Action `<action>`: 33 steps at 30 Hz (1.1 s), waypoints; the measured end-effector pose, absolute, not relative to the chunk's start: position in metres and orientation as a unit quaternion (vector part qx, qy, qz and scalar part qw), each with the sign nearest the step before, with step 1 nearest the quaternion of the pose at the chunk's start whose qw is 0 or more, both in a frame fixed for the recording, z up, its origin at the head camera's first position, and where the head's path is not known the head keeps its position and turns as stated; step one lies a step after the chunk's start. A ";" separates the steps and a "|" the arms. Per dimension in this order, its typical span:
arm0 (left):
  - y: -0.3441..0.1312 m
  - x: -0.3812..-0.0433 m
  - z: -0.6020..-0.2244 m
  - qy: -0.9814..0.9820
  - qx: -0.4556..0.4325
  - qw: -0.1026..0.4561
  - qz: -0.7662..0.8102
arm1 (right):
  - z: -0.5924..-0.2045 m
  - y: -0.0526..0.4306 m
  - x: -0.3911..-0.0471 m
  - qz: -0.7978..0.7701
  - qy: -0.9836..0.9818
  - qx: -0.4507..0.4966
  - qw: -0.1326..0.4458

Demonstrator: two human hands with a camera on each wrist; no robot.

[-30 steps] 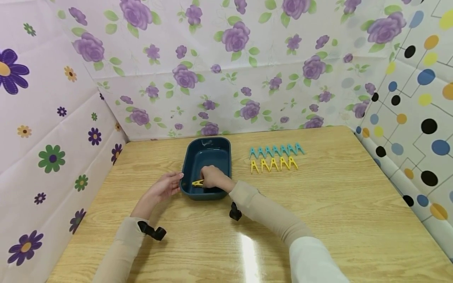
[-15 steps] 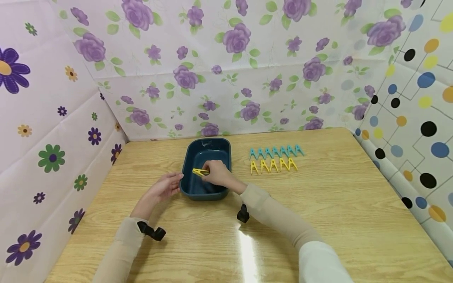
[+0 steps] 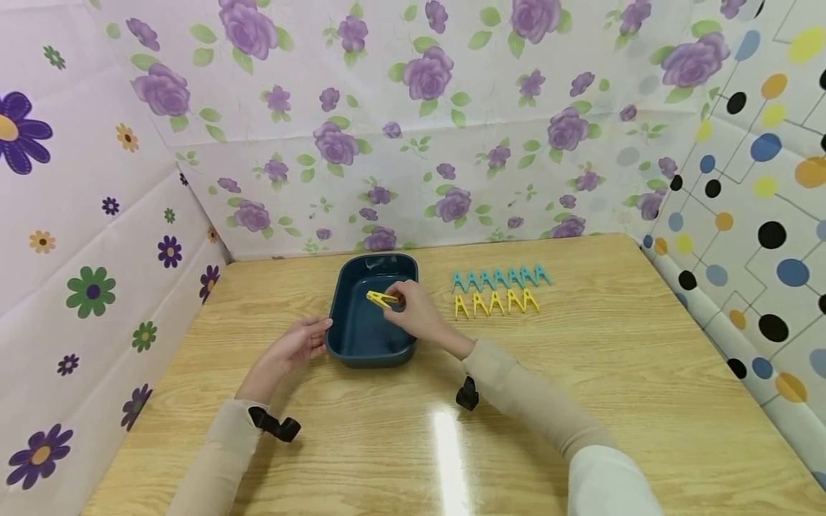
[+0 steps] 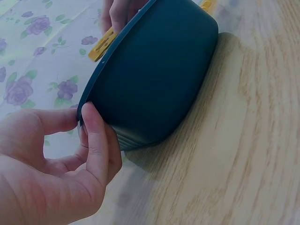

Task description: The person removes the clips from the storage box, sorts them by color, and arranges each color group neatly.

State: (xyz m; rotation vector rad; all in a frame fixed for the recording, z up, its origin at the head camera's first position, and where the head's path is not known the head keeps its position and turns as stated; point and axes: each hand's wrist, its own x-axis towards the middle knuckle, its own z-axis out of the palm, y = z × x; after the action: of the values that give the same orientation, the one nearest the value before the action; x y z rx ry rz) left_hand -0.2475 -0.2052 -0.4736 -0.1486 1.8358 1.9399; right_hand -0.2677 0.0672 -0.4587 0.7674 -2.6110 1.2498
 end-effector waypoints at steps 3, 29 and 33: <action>-0.205 -0.247 -0.474 0.669 -0.052 0.233 0.704 | -0.461 0.078 -0.268 0.437 -0.867 0.229 0.076; -0.204 -0.245 -0.474 0.667 -0.050 0.233 0.706 | -0.465 0.178 -0.268 0.429 -0.896 0.096 0.058; -0.204 -0.245 -0.474 0.668 -0.049 0.231 0.705 | -0.466 0.186 -0.268 0.436 -0.895 0.088 0.048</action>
State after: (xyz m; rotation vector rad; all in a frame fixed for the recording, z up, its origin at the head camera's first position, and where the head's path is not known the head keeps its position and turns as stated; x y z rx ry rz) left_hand -0.2453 -0.2042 -0.4740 -0.1355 1.8379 1.9398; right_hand -0.2676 0.1865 -0.4665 0.2672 -2.7281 1.3283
